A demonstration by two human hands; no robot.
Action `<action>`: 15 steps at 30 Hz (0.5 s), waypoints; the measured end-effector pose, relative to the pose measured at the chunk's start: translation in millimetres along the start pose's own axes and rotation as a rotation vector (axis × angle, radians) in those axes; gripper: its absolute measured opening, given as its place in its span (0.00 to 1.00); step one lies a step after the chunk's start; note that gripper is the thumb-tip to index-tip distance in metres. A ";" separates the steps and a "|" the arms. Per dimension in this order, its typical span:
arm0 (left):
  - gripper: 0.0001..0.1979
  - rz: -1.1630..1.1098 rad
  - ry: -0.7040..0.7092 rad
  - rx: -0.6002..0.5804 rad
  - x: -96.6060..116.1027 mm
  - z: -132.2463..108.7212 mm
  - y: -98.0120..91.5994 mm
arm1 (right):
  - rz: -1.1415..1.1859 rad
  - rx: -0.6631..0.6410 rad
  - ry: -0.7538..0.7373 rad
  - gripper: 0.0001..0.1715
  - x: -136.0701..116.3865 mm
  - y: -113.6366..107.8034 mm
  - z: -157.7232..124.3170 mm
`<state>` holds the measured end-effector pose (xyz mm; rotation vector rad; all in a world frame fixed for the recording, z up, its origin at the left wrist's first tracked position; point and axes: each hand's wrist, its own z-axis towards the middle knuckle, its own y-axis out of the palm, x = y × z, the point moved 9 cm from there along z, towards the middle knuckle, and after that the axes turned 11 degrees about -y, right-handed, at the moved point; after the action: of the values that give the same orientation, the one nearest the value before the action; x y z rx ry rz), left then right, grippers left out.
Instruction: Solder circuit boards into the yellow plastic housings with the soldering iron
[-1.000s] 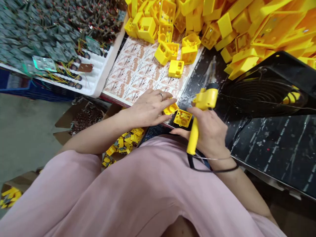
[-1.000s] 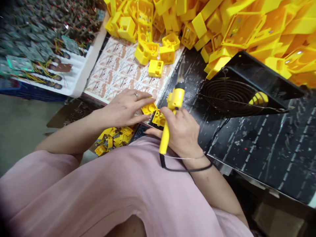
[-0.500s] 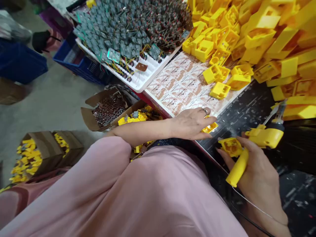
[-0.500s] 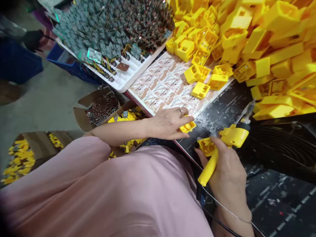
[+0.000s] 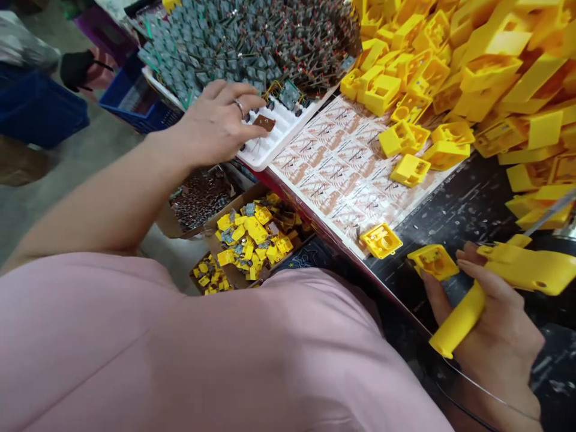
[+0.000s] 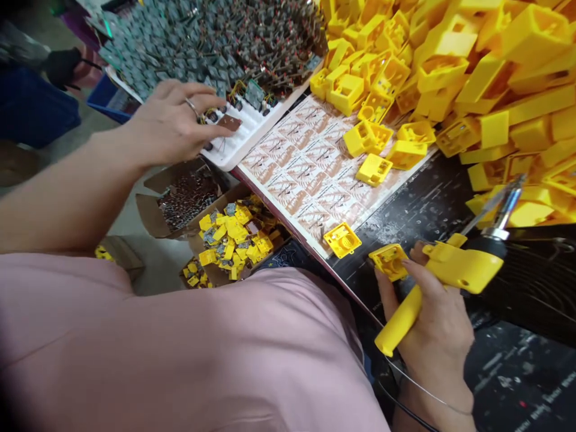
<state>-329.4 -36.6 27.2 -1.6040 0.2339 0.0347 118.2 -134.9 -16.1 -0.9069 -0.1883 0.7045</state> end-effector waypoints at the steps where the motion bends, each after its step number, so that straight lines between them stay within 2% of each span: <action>1: 0.24 -0.006 0.042 -0.022 -6.9 2.1 4.7 | -0.019 0.036 -0.055 0.37 -7.5 -1.8 4.2; 3: 0.27 -0.028 0.111 -0.025 -10.7 4.5 11.6 | -0.010 0.064 -0.106 0.36 -18.0 0.6 12.3; 5: 0.32 -0.141 0.071 0.075 -12.9 5.0 3.4 | 0.048 0.041 -0.116 0.36 -25.6 9.3 19.4; 6: 0.33 -0.272 0.000 0.141 -16.3 3.9 -5.6 | 0.072 0.025 -0.137 0.36 -31.0 14.0 22.5; 8: 0.31 -0.695 -0.165 0.290 -25.0 -2.9 -25.3 | 0.088 -0.015 -0.181 0.36 -42.4 23.6 28.2; 10: 0.28 -1.148 -0.228 0.328 -18.8 -6.5 -30.8 | 0.074 -0.090 -0.208 0.33 -52.5 35.8 33.8; 12: 0.26 -1.377 -0.158 0.178 14.4 2.3 -23.8 | 0.062 -0.147 -0.221 0.28 -60.6 44.9 39.5; 13: 0.26 -1.398 -0.098 0.065 38.1 8.5 -17.4 | 0.054 -0.152 -0.223 0.24 -63.4 46.4 42.4; 15: 0.25 -1.296 0.053 -0.149 91.7 17.8 -1.9 | 0.019 -0.145 -0.208 0.20 -65.0 44.6 46.9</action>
<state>-237.2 -30.8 13.0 -1.6432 -0.8047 -0.9985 26.8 -126.8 -12.9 -0.9738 -0.4201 0.8112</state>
